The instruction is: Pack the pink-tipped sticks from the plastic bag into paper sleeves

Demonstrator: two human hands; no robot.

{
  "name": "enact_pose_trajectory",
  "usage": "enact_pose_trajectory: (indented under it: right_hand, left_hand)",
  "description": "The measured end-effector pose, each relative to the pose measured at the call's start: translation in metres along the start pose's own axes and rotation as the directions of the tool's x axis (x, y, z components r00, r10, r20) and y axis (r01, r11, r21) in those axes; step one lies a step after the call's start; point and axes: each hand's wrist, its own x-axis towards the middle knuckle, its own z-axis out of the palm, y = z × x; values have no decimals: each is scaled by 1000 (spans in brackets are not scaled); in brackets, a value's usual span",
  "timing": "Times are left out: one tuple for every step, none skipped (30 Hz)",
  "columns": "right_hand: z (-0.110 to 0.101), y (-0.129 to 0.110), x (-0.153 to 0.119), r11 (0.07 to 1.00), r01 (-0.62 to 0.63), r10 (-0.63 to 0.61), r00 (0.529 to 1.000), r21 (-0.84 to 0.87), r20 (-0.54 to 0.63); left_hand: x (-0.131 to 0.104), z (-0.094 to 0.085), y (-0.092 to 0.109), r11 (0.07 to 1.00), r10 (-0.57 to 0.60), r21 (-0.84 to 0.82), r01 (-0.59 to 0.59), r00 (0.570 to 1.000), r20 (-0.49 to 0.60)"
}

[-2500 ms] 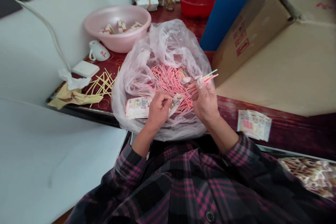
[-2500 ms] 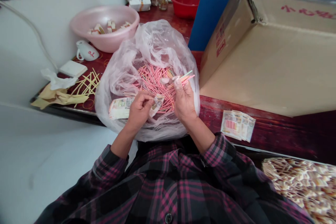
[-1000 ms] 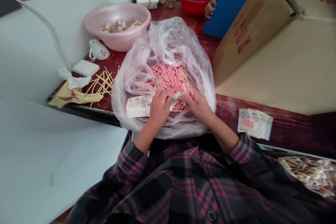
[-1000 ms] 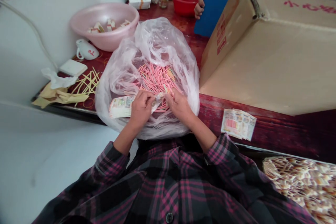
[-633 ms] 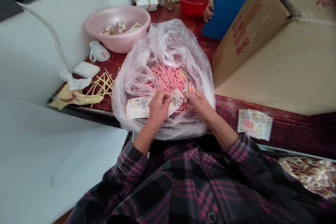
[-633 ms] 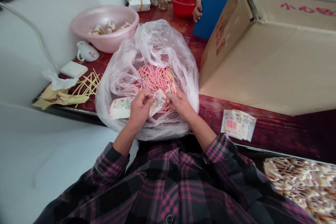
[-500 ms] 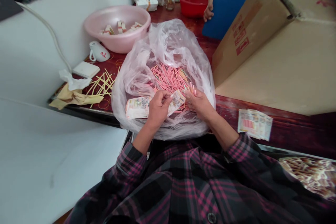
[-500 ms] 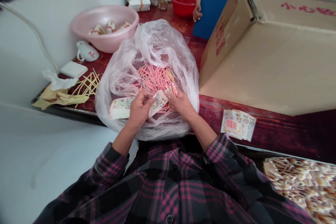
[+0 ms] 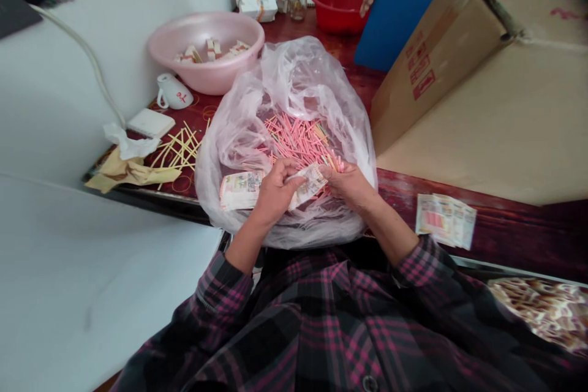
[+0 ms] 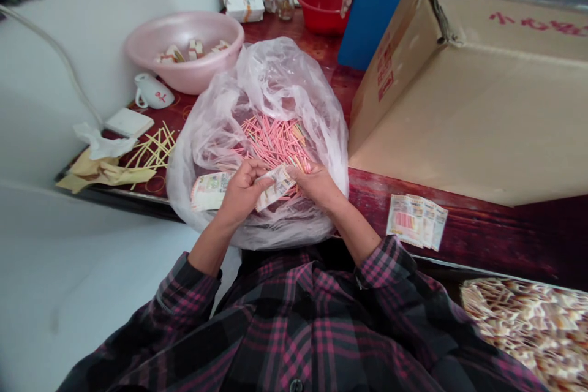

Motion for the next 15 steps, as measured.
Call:
enact_pose_trajectory:
  right_hand:
    - [-1, 0, -1, 1000, 5, -5, 1000, -9, 16]
    - [-1, -1, -1, 1000, 1, 0, 999, -26, 33]
    - [-2, -2, -2, 999, -18, 21, 998, -48, 54]
    - [-3, -3, -3, 996, -44, 49, 996, -73, 71]
    - [-3, -5, -3, 993, -65, 73, 994, -95, 79]
    - [-3, -7, -3, 991, -75, 84, 993, -112, 79]
    - [-3, -8, -3, 990, -70, 80, 994, -122, 73]
    - [-2, -10, -2, 991, -51, 59, 996, -125, 62]
    - [-1, -11, -2, 992, -25, 31, 998, -122, 51]
    - [0, -12, -1, 993, 2, 3, 999, -118, 41]
    - [2, -12, -1, 993, 23, -20, 999, -114, 34]
    - [3, -12, 0, 993, 38, -36, 999, -112, 27]
    - [4, -11, 0, 992, 49, -48, 999, -117, 16]
    - [4, -9, 0, 990, 55, -55, 998, -130, 4]
    - [5, -8, 0, 987, 57, -59, 998, -147, -9]
  left_hand:
    - [0, 0, 0, 999, -10, -35, 10, 1000, 3]
    - [1, 0, 0, 998, -14, -60, 14, 1000, -5]
    - [1, 0, 0, 997, -12, -71, 11, 1000, -18]
    - [2, 0, 0, 998, -4, -65, 2, 1000, -29]
    - [2, 0, 0, 999, 13, -41, -15, 999, -33]
    - [2, -1, 1, 999, 39, -2, -39, 999, -27]
    - [1, -1, 1, 996, 70, 47, -69, 997, -10]
    - [0, -2, 3, 989, 106, 98, -107, 994, 12]
    - [0, -2, 4, 978, 145, 149, -148, 989, 36]
    - [-1, -2, 6, 961, 183, 199, -191, 981, 59]
    - [-2, -2, 8, 940, 223, 247, -235, 972, 76]
    - [-2, -2, 9, 914, 263, 295, -279, 960, 93]
    - [-2, -2, 11, 883, 301, 343, -321, 947, 110]
    - [-1, -2, 12, 849, 335, 387, -358, 933, 128]
    - [-1, -2, 13, 817, 363, 424, -390, 920, 147]
